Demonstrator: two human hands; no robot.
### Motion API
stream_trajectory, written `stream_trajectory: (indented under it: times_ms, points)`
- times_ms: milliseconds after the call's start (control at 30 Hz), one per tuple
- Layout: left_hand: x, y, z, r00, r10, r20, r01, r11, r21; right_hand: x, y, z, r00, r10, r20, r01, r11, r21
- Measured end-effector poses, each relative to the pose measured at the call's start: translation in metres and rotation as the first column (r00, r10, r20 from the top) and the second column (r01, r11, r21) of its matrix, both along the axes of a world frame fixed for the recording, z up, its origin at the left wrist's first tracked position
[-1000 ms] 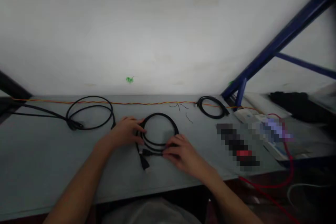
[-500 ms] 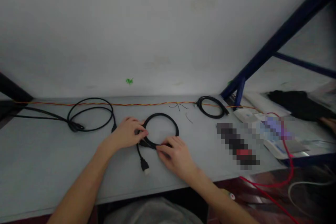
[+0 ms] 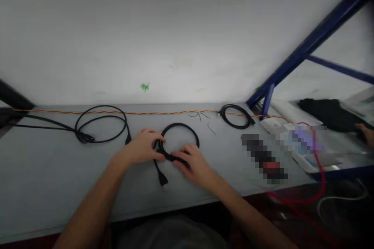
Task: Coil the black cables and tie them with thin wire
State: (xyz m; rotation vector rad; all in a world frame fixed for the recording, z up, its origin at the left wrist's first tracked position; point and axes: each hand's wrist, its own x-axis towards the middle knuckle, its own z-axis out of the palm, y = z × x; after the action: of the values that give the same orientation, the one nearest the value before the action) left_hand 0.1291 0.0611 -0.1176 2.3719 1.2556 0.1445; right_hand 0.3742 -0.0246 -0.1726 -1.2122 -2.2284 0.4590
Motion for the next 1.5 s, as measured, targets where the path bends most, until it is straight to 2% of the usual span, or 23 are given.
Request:
stream_trajectory:
  times_ms: [167, 367, 500, 567, 667, 733, 867, 1033, 1133, 1200, 1300, 1400, 1500]
  points:
    - [-0.007, 0.002, 0.001, 0.999, 0.033, 0.039, -0.032, 0.999, -0.033, 0.013, 0.000, -0.001, 0.998, 0.057, 0.005, -0.057, 0.998, -0.005]
    - [-0.005, 0.007, -0.002, 0.997, -0.055, 0.055, 0.058, 0.997, -0.052, 0.020, 0.001, 0.007, 0.995, 0.047, 0.088, -0.049, 0.999, 0.023]
    - [-0.002, 0.009, -0.004, 0.995, -0.018, 0.096, 0.024, 0.998, -0.056, -0.010, -0.021, 0.021, 0.995, -0.068, 0.077, 0.057, 0.989, 0.136]
    - [-0.003, 0.009, -0.006, 0.994, -0.002, 0.108, 0.007, 0.999, -0.047, -0.031, -0.036, 0.025, 0.994, -0.062, 0.089, 0.047, 0.985, 0.163]
    - [-0.004, 0.008, -0.007, 0.994, -0.003, 0.113, 0.007, 0.999, -0.036, -0.055, -0.050, 0.025, 0.983, -0.082, 0.163, 0.055, 0.985, 0.161]
    - [-0.004, 0.008, -0.007, 0.993, -0.007, 0.117, 0.011, 0.999, -0.035, -0.059, -0.053, 0.023, 0.972, -0.121, 0.202, 0.095, 0.986, 0.135]
    - [-0.004, 0.008, -0.007, 0.990, -0.021, 0.136, 0.023, 1.000, -0.013, -0.034, -0.054, 0.022, 0.974, -0.149, 0.170, 0.143, 0.989, 0.046]
    - [-0.004, 0.009, -0.008, 0.990, 0.014, 0.143, -0.016, 1.000, 0.011, 0.019, -0.054, 0.024, 0.995, -0.059, 0.079, 0.063, 0.997, -0.055]
    - [-0.005, 0.010, -0.008, 0.986, -0.016, 0.167, 0.020, 1.000, -0.021, 0.047, -0.053, 0.022, 0.996, -0.048, 0.074, 0.053, 0.997, -0.062]
    - [-0.006, 0.011, -0.009, 0.981, -0.031, 0.191, 0.039, 0.999, -0.039, 0.062, -0.051, 0.018, 0.990, -0.107, 0.089, 0.110, 0.994, -0.020]
    - [-0.007, 0.012, -0.010, 0.979, -0.028, 0.202, 0.037, 0.999, -0.037, 0.079, -0.046, 0.010, 0.946, -0.299, 0.127, 0.294, 0.954, 0.053]
    - [-0.007, 0.014, -0.013, 0.971, -0.027, 0.236, 0.031, 0.999, -0.014, 0.086, -0.038, 0.002, 0.886, -0.460, 0.051, 0.461, 0.888, 0.003]
    - [-0.004, 0.012, -0.013, 0.956, -0.024, 0.294, 0.016, 0.999, 0.029, 0.083, -0.027, -0.003, 0.839, -0.542, -0.053, 0.540, 0.840, -0.054]
